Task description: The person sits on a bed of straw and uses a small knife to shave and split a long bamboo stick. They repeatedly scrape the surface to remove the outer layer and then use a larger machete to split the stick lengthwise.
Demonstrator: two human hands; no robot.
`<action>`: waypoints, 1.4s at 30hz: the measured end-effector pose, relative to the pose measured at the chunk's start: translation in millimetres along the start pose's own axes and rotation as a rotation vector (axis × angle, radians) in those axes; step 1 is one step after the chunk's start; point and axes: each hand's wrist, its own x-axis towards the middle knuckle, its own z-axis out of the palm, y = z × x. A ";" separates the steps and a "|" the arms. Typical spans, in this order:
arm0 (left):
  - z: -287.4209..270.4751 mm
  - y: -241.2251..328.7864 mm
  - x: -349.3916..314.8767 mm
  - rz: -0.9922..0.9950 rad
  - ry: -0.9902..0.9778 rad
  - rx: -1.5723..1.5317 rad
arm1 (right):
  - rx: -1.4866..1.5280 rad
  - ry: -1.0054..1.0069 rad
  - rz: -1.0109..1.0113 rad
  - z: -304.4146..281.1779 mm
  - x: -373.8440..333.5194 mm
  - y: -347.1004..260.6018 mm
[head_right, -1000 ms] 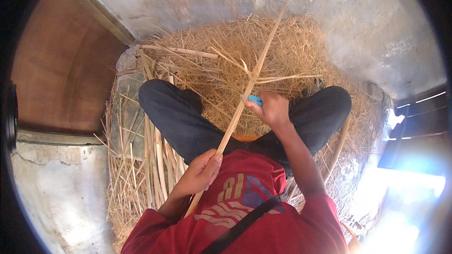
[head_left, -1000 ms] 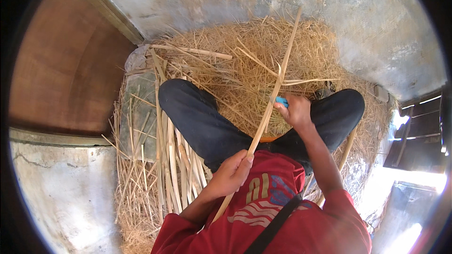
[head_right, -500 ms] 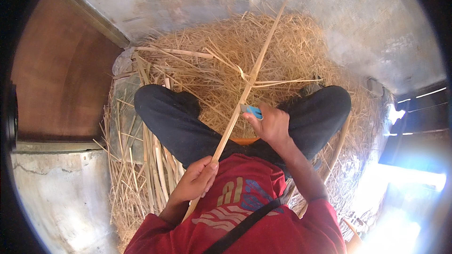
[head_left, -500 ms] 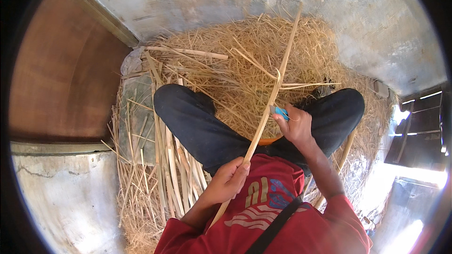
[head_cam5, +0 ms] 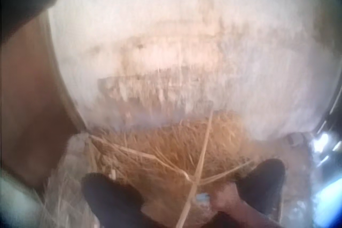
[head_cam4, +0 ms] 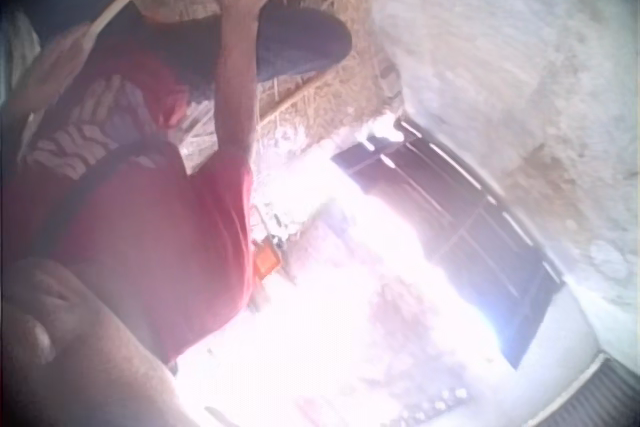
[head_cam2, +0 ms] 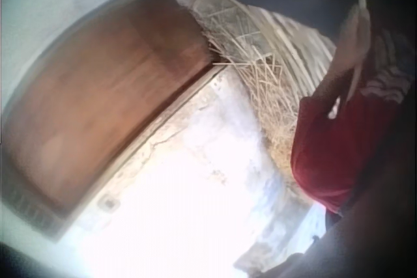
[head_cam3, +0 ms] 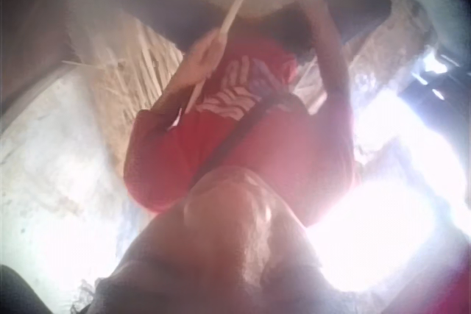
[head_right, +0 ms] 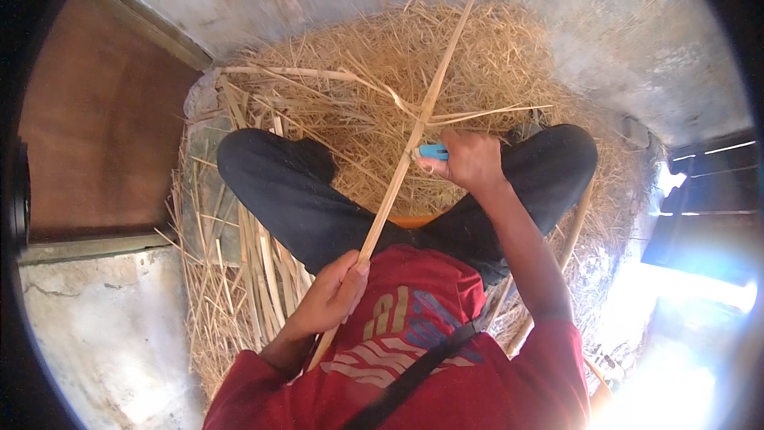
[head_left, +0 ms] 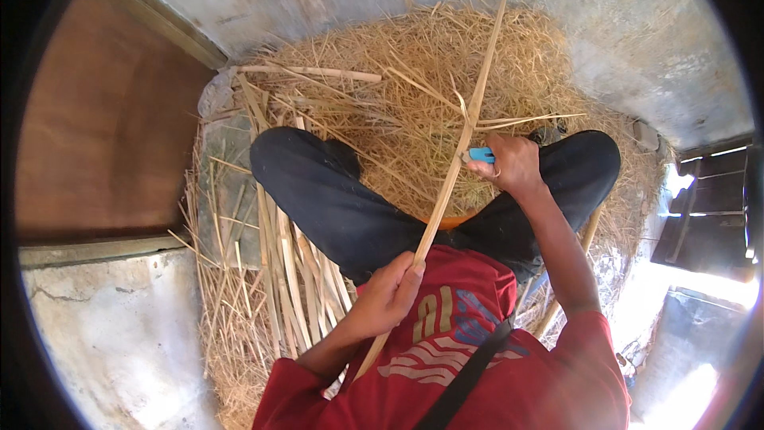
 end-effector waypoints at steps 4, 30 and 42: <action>1.0 -9.4 5.7 0.146 0.025 0.084 | -0.034 -0.028 -0.003 -6.5 11.5 4.7; -95.4 86.0 -10.3 0.955 -0.203 -0.612 | 1.436 -0.549 0.317 -75.5 -44.8 -143.0; -187.7 296.2 -54.4 1.132 -0.037 -0.079 | 0.557 0.551 1.335 -95.7 -229.6 45.5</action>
